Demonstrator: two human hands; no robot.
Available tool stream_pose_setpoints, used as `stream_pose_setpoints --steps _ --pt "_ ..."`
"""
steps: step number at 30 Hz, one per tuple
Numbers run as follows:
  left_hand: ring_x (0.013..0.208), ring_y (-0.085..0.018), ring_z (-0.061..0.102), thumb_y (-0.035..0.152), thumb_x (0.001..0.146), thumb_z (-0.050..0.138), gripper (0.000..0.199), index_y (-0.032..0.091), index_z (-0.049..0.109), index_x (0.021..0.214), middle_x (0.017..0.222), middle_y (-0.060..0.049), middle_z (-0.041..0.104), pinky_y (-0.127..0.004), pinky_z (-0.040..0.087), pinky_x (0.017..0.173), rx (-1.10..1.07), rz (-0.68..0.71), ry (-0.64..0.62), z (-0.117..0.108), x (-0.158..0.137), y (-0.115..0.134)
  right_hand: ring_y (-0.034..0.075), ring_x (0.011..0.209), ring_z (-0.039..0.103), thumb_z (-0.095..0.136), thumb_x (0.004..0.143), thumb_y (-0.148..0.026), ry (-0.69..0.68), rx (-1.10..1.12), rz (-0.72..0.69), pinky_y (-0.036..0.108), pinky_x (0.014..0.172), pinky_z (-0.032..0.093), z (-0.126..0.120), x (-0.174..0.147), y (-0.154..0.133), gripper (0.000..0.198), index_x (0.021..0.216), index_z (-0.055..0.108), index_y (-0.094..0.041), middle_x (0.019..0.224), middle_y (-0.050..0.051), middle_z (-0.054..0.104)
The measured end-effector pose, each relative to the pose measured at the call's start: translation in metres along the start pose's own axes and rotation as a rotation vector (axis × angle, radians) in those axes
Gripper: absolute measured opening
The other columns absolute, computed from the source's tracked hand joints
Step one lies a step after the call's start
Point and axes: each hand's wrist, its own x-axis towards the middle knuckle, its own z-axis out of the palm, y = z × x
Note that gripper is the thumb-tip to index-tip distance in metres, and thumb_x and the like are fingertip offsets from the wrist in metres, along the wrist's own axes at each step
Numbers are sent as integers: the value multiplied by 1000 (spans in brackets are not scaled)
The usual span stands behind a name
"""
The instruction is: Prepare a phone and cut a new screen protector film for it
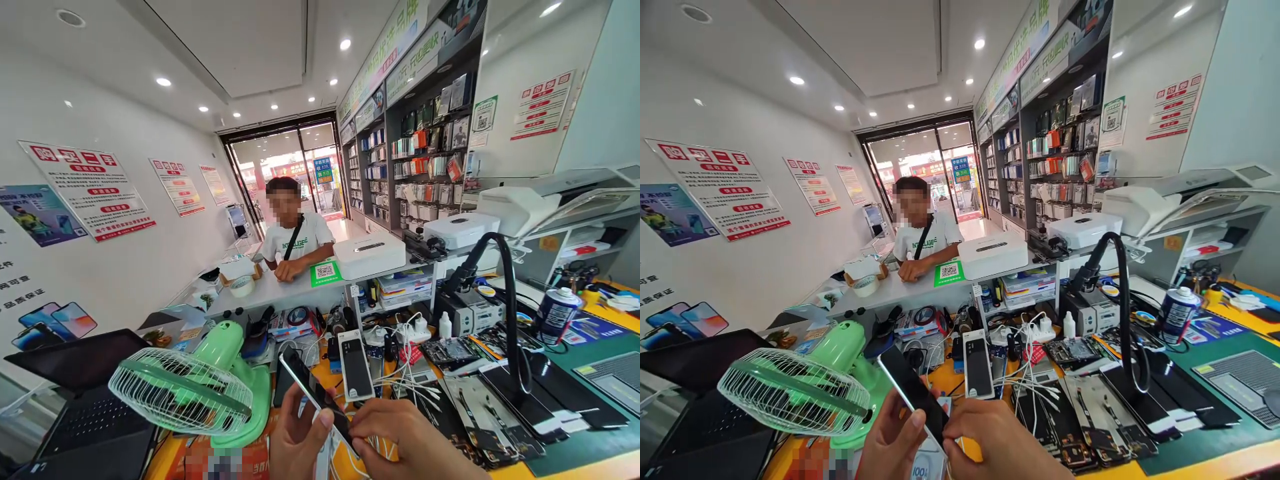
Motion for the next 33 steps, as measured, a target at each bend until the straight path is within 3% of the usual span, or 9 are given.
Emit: stream_pose_setpoints --steps 8,15,20,27,33 --pt "88 -28 73 41 53 93 62 22 66 105 94 -9 76 -37 58 78 12 -22 -13 7 -3 2 17 90 74 61 83 -11 -3 6 35 19 85 53 -4 -5 2 26 96 81 -22 96 3 79" --pt "94 -27 72 36 57 93 56 22 68 106 98 -9 76 -35 57 82 42 -114 -124 1 -3 11 18 95 73 61 86 -13 -14 -9 86 21 89 51 -7 -11 -6 24 97 81 -22 98 3 79" --pt "101 -29 70 37 61 91 55 21 68 109 104 -13 75 -38 54 88 66 -85 -145 0 -5 12 18 93 73 60 87 -14 -7 -41 67 21 88 53 -5 -12 -6 25 99 81 -21 100 4 78" --pt "103 -33 69 36 58 92 57 20 68 108 108 -14 72 -46 53 92 -12 -7 -43 1 -7 3 18 92 73 58 88 -14 -10 -62 40 22 86 54 0 -11 -2 25 98 80 -21 99 4 78" --pt "104 -33 68 37 61 90 55 20 68 109 104 -14 73 -44 55 89 -5 -14 -75 -3 -8 5 18 94 73 59 88 -15 -19 -42 57 23 88 53 3 -9 -5 24 98 80 -21 101 4 78"
